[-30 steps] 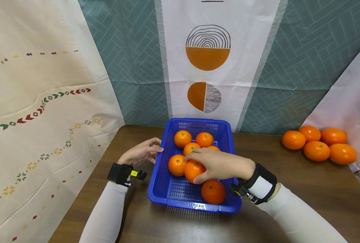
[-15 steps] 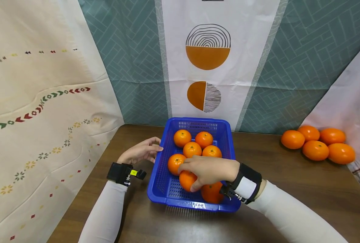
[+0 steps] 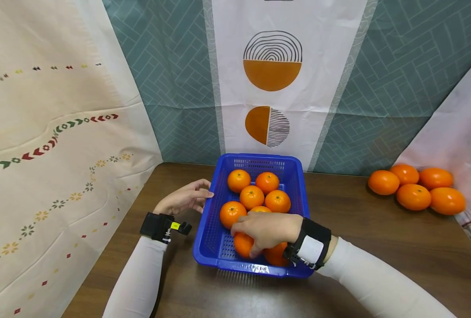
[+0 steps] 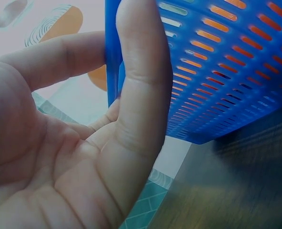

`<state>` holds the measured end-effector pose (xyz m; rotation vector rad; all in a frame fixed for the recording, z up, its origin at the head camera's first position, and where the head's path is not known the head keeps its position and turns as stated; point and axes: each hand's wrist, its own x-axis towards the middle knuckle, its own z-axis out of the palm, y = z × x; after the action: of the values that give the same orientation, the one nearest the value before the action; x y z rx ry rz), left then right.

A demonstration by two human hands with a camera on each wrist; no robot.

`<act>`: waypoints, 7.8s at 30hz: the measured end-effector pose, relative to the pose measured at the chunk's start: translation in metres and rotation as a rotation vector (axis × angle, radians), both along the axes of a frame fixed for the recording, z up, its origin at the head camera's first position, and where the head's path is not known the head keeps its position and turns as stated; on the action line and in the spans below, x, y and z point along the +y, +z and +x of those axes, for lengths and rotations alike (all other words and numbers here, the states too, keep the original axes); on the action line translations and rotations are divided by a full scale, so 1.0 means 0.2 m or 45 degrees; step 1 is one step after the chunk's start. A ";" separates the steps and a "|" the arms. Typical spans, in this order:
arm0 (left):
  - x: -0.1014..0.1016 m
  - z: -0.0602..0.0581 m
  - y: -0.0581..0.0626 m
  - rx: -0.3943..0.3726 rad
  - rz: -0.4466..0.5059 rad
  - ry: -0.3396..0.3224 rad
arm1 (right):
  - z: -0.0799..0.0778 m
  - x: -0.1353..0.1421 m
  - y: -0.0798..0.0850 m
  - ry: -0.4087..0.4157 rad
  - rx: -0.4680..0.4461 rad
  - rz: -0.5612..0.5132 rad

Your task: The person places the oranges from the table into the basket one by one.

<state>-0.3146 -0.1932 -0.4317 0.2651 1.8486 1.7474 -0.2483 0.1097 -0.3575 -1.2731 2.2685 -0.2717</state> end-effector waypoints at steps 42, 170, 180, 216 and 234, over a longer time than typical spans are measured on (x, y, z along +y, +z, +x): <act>0.01 -0.01 0.03 -0.023 -0.019 0.005 | -0.05 0.14 0.09 -0.006 0.157 -0.182; 0.00 0.00 0.01 -0.024 -0.021 0.010 | -0.44 1.62 -0.16 -1.545 0.593 -0.186; 0.00 -0.01 0.01 -0.015 -0.019 0.005 | -0.46 1.56 -0.15 -1.485 0.596 -0.320; 0.02 0.00 0.01 -0.014 -0.009 0.005 | -0.39 0.91 0.14 -1.239 0.282 -0.784; -0.02 0.01 0.01 -0.009 -0.007 0.000 | -0.32 0.65 0.10 -1.162 0.061 -1.070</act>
<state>-0.3117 -0.1968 -0.4294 0.2562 1.8480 1.7405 -0.3132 0.2406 -0.3381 -0.4141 2.7270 -1.6455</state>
